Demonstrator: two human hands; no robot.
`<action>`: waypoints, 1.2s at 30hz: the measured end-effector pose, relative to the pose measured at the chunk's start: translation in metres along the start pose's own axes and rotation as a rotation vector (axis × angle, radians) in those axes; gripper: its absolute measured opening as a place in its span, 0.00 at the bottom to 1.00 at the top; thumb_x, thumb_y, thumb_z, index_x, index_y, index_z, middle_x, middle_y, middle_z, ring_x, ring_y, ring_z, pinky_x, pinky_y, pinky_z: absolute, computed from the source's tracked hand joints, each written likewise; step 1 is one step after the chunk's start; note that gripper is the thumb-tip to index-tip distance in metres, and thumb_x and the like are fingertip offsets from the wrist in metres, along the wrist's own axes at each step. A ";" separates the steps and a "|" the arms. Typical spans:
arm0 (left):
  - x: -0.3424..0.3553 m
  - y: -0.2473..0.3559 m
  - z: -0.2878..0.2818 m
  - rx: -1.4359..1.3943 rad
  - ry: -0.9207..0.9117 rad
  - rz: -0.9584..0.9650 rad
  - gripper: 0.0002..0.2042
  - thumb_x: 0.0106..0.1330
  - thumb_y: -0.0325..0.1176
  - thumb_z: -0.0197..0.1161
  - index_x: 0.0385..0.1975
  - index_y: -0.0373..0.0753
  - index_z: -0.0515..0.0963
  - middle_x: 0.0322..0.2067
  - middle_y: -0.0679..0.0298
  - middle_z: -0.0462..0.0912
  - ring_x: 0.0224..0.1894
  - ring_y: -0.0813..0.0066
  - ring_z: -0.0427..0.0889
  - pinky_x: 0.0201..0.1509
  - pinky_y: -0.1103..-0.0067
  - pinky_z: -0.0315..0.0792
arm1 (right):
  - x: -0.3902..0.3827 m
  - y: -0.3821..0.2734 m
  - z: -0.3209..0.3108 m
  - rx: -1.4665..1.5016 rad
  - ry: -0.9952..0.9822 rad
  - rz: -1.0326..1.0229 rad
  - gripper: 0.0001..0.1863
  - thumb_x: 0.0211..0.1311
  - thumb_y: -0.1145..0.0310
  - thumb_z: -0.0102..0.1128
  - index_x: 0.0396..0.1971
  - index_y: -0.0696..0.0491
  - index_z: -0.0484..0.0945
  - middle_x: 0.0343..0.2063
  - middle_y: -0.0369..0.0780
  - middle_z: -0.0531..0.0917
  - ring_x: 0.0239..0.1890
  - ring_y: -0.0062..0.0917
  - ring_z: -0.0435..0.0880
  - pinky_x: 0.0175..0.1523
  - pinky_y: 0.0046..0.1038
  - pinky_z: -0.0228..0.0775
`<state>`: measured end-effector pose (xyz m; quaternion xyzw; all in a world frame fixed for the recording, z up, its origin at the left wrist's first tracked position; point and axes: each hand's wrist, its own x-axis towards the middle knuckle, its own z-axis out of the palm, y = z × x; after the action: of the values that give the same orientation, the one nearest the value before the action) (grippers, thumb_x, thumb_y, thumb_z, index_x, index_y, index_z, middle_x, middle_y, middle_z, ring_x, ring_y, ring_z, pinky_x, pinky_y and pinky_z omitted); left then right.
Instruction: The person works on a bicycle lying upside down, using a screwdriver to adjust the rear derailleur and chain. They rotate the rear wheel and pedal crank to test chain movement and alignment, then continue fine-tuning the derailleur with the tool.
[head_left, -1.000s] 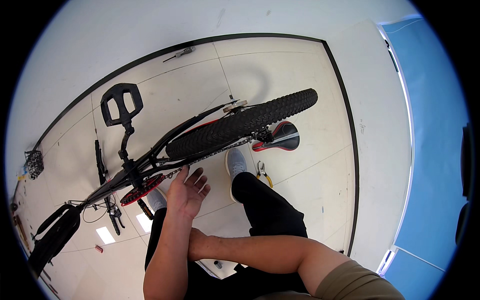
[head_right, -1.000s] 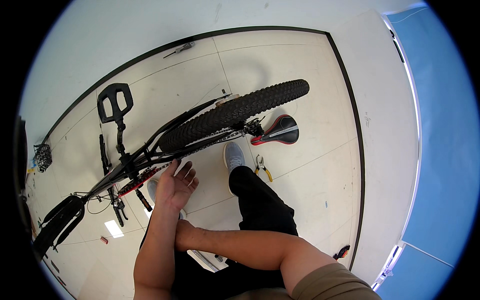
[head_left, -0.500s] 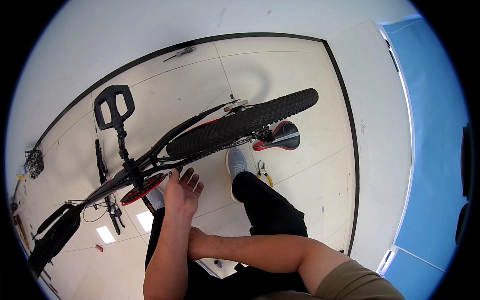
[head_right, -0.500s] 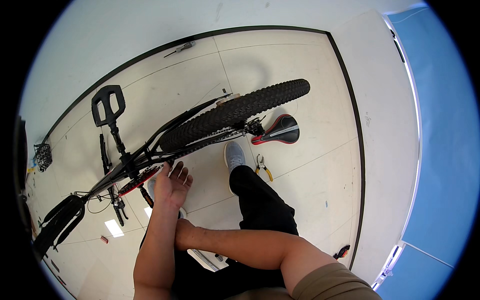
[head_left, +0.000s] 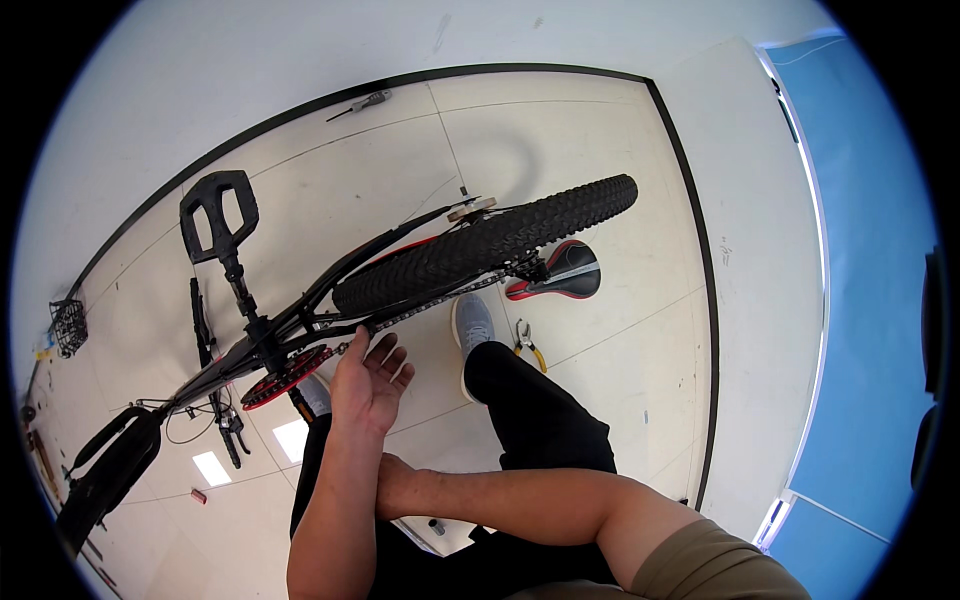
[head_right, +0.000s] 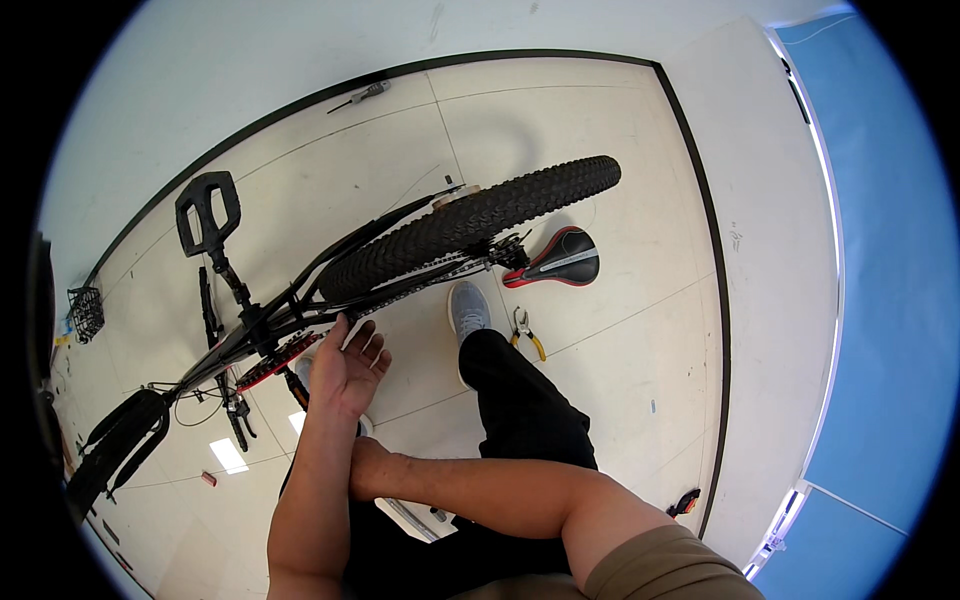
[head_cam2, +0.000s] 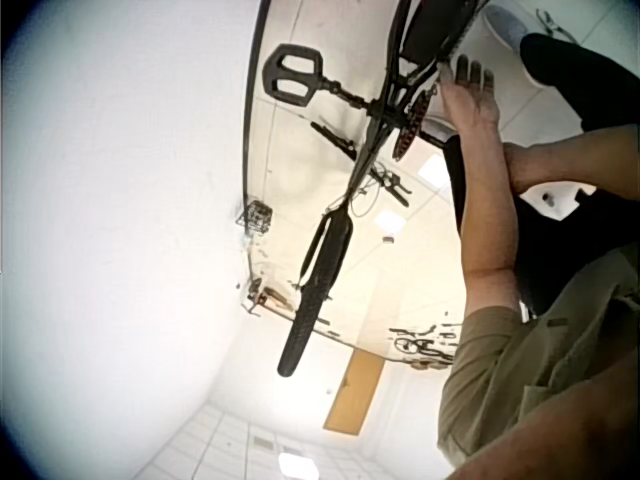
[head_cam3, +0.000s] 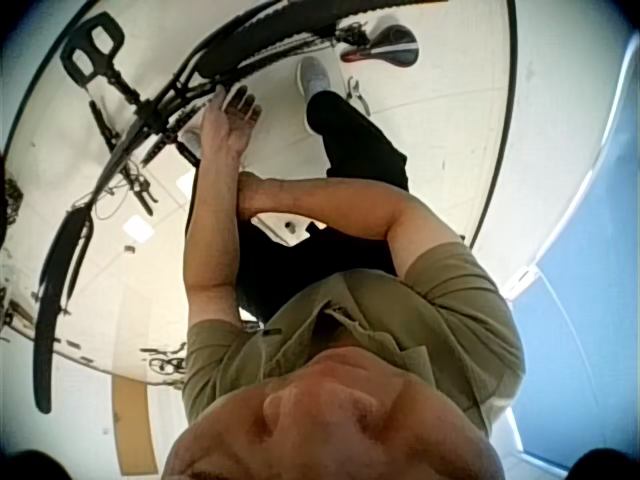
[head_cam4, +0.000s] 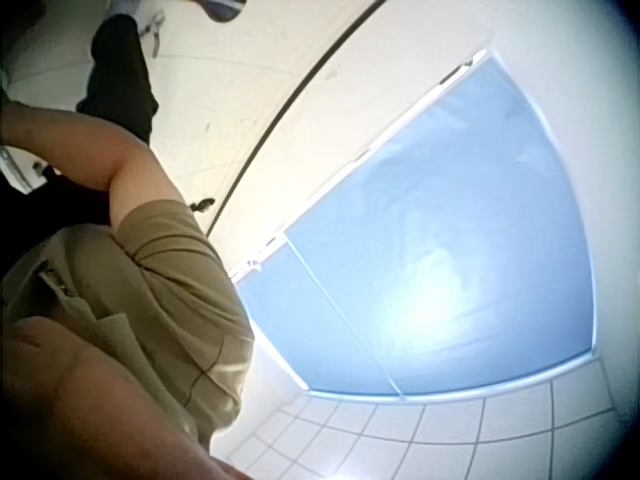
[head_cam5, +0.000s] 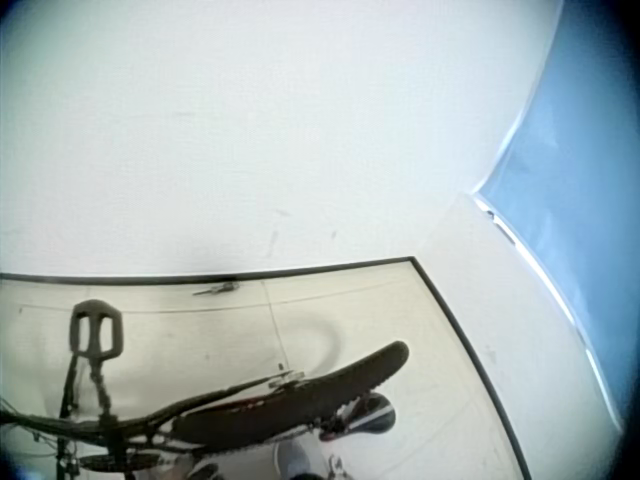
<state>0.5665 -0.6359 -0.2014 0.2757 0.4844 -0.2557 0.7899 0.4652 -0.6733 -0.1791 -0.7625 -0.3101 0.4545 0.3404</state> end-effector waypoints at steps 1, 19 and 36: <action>0.000 0.000 0.000 0.003 -0.001 -0.003 0.14 0.75 0.44 0.60 0.51 0.43 0.72 0.45 0.60 0.80 0.45 0.66 0.77 0.51 0.64 0.72 | 0.000 0.001 0.001 0.003 0.015 -0.004 0.11 0.61 0.61 0.59 0.36 0.49 0.85 0.41 0.43 0.88 0.45 0.38 0.86 0.50 0.39 0.78; 0.000 0.002 -0.002 0.029 -0.047 -0.024 0.13 0.75 0.45 0.58 0.50 0.45 0.72 0.45 0.61 0.79 0.45 0.65 0.76 0.50 0.64 0.72 | 0.007 0.010 0.021 0.142 0.143 -0.009 0.17 0.64 0.54 0.60 0.42 0.52 0.82 0.47 0.50 0.85 0.53 0.45 0.82 0.59 0.43 0.72; -0.003 0.004 -0.004 0.018 -0.027 -0.004 0.13 0.77 0.44 0.56 0.51 0.44 0.68 0.45 0.60 0.79 0.44 0.65 0.78 0.46 0.64 0.73 | 0.007 0.005 0.009 0.090 0.103 -0.049 0.12 0.60 0.61 0.63 0.34 0.55 0.79 0.39 0.48 0.83 0.46 0.44 0.81 0.54 0.44 0.71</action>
<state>0.5656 -0.6297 -0.1999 0.2784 0.4718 -0.2657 0.7933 0.4605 -0.6686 -0.1896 -0.7610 -0.2897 0.4198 0.4009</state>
